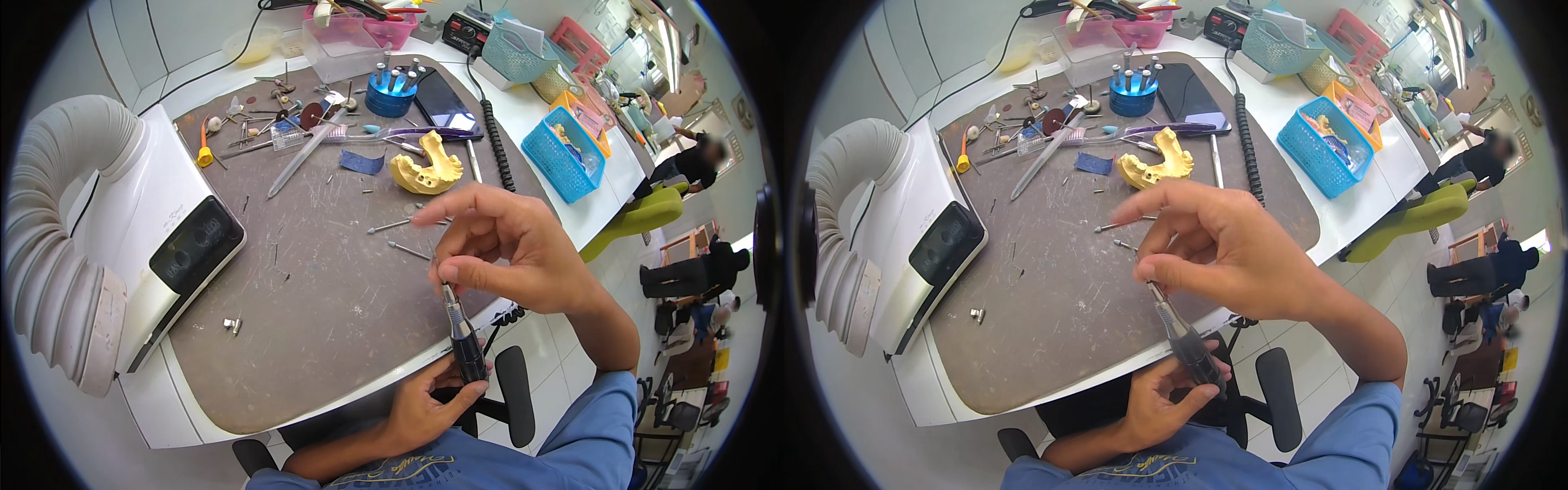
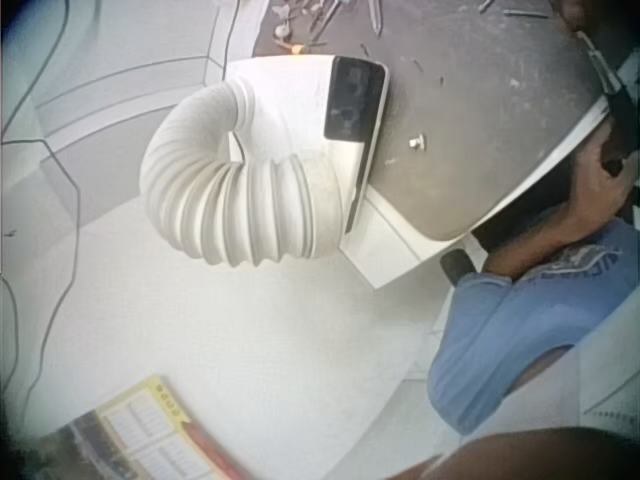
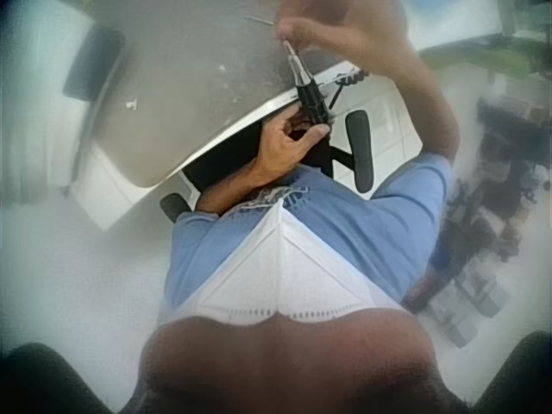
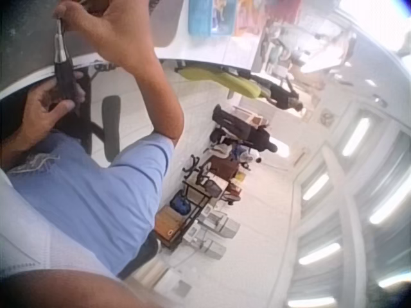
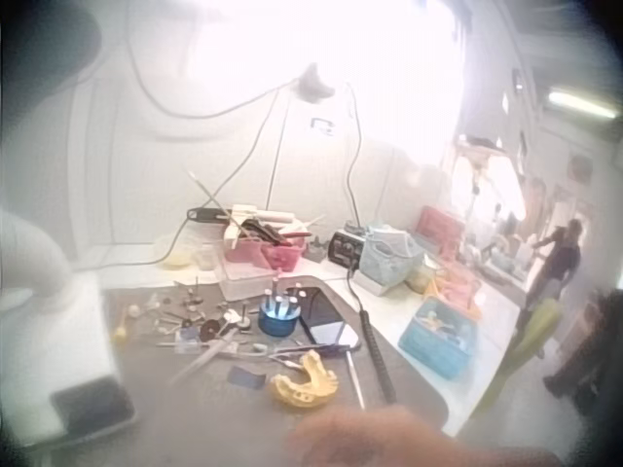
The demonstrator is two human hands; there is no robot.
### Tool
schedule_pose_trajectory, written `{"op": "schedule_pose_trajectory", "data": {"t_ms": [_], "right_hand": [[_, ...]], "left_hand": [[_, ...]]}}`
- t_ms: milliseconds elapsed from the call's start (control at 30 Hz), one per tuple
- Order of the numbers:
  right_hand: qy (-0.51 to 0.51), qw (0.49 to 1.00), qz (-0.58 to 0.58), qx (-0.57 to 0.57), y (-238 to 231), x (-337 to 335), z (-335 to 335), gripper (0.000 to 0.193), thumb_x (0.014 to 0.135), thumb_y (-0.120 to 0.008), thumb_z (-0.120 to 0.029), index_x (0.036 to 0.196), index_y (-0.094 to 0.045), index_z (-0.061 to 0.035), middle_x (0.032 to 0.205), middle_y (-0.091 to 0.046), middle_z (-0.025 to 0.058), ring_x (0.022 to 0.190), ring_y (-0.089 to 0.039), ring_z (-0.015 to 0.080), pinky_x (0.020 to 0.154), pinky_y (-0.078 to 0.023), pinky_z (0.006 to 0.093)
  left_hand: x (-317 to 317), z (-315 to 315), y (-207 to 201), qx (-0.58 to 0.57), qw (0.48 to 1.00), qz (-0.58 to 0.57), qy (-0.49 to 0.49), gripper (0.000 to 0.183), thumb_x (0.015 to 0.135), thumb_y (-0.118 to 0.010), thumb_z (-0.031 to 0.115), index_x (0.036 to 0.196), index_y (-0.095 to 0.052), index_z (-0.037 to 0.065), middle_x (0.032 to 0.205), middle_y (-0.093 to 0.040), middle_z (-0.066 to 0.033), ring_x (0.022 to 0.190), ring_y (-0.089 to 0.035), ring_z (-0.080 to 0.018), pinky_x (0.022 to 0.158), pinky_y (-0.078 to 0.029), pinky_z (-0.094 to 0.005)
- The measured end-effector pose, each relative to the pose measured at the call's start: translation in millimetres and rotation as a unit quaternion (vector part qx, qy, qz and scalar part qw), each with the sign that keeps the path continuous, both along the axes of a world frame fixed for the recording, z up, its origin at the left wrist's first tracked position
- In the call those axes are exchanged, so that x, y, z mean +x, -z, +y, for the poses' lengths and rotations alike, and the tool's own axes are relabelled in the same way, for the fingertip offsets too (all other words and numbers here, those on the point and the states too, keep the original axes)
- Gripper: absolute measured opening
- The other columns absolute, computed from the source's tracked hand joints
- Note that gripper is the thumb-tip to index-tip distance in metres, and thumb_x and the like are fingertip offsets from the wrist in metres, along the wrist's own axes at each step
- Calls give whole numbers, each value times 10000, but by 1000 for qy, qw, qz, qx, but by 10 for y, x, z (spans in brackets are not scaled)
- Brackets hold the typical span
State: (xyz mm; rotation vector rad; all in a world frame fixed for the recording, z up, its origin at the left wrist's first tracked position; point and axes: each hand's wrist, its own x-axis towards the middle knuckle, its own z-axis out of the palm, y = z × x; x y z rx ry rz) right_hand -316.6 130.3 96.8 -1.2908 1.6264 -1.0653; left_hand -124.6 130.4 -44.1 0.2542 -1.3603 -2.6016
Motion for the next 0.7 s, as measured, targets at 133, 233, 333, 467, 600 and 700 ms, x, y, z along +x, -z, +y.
{"op": "schedule_pose_trajectory", "data": {"t_ms": [133, 233, 333, 467, 600, 700], "right_hand": [[2, 1000, -12, 2, -15, 18, -16, 403, 919, -694, -66, 1281, -528, 0, 902, -718, 72, 810, -680, 87, 728, -561, 237], [12, 999, -34, 17, -28, 15, -7, 352, 923, -686, -62, 1228, -526, 10, 907, -720, 77, 834, -689, 94, 739, -565, 238], [16, 999, -40, 28, -18, 1, 5, 274, 928, -676, -58, 1156, -540, 9, 912, -722, 82, 853, -700, 104, 750, -568, 238], [18, 999, -45, 16, 35, -8, 22, 220, 921, -680, -53, 1102, -573, 10, 918, -725, 82, 860, -707, 111, 764, -570, 235], [27, 999, -42, 10, 35, 12, 32, 181, 911, -695, -59, 1053, -603, 6, 920, -725, 75, 869, -705, 103, 767, -566, 230], [25, 999, -26, 6, 61, 3, 38, 174, 906, -703, -62, 1044, -615, -4, 914, -721, 59, 859, -698, 87, 752, -554, 215]], "left_hand": [[-1, -15, -25, -2, 1000, -3, -1, 526, 954, -670, 74, 1415, -453, -53, 1199, -665, -136, 1107, -655, -175, 979, -519, -307], [-10, -27, -72, -5, 1000, -6, -1, 499, 952, -652, 47, 1393, -453, -76, 1179, -656, -159, 1116, -651, -211, 974, -533, -345], [-6, -22, -63, -6, 1000, -5, -1, 497, 952, -650, 44, 1393, -453, -75, 1181, -655, -158, 1116, -651, -210, 974, -533, -341], [-12, -21, -57, -9, 1000, -5, 0, 496, 952, -649, 41, 1392, -453, -77, 1184, -654, -156, 1116, -651, -209, 973, -532, -337], [-11, -26, -77, -6, 1000, -7, 1, 496, 951, -651, 42, 1393, -455, -73, 1185, -654, -153, 1116, -651, -205, 976, -531, -337], [-7, -31, -74, -4, 1000, -4, 4, 497, 950, -653, 45, 1394, -458, -67, 1187, -654, -149, 1114, -650, -197, 978, -525, -329]]}}
